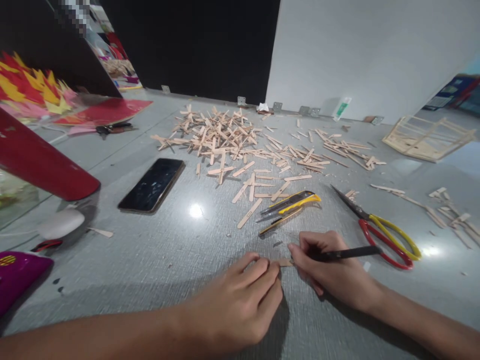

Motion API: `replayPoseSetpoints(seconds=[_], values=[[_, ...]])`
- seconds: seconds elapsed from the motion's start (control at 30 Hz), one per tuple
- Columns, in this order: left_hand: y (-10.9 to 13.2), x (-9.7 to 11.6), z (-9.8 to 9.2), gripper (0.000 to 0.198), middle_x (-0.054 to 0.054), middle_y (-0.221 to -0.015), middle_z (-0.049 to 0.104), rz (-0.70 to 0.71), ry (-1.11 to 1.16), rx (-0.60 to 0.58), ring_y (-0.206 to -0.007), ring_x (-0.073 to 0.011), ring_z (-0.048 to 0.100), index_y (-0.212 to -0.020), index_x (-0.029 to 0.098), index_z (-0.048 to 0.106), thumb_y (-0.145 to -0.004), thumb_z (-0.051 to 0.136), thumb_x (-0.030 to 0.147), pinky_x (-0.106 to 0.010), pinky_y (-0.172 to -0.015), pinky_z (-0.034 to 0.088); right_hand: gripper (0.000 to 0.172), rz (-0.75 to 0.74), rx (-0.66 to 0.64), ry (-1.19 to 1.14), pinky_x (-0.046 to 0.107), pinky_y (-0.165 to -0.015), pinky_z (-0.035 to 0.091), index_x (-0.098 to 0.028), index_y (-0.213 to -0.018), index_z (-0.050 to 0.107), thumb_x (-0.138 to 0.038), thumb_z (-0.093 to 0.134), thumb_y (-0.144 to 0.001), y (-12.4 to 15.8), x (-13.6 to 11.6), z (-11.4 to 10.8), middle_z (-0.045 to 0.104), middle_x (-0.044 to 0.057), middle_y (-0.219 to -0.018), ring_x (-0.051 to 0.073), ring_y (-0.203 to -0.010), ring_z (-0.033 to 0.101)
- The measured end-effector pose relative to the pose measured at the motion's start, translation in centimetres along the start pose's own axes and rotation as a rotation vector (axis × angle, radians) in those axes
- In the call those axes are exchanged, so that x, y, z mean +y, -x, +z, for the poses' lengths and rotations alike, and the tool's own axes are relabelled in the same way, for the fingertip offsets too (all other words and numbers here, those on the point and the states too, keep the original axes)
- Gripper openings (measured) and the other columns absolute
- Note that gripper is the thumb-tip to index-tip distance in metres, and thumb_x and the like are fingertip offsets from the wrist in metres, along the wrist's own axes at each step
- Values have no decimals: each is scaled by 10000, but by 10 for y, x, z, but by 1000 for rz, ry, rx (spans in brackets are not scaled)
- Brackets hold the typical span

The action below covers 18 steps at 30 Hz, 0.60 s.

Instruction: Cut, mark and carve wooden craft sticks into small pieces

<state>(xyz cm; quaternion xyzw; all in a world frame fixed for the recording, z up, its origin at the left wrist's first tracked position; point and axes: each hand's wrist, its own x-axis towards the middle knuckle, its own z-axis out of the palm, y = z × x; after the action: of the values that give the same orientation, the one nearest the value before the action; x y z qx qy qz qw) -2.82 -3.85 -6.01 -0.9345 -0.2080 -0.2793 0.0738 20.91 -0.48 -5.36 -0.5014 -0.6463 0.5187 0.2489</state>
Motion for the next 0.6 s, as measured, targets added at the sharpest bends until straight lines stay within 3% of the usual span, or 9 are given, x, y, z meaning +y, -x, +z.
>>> replayPoseSetpoints(seconds=[0.3, 0.47, 0.6], values=[[0, -1, -1, 248, -180, -1072, 792, -5, -9, 1, -903, -288, 728, -1031, 31, 763, -984, 520, 39, -442, -863, 633, 488, 2, -19, -2, 137, -320, 237, -215, -559, 441, -339, 758, -908, -2, -5, -1, 404, -98, -392, 35, -311, 373], [0, 0, 0, 252, -184, -1079, 789, -5, -14, 8, -918, -283, 720, -1032, 35, 750, -1000, 500, 42, -447, -901, 600, 479, 63, 10, -145, 152, -296, 223, -217, -562, 467, -428, 739, -895, -10, -11, -10, 541, -46, -417, 36, -273, 373], [2, -1, 1, 252, -158, -1078, 781, -66, 79, 22, -925, -256, 694, -1058, 45, 718, -1018, 470, 41, -419, -913, 569, 471, 100, 72, -275, 151, -296, 155, -222, -594, 473, -497, 676, -917, -15, -13, -18, 572, -44, -428, 17, -262, 296]])
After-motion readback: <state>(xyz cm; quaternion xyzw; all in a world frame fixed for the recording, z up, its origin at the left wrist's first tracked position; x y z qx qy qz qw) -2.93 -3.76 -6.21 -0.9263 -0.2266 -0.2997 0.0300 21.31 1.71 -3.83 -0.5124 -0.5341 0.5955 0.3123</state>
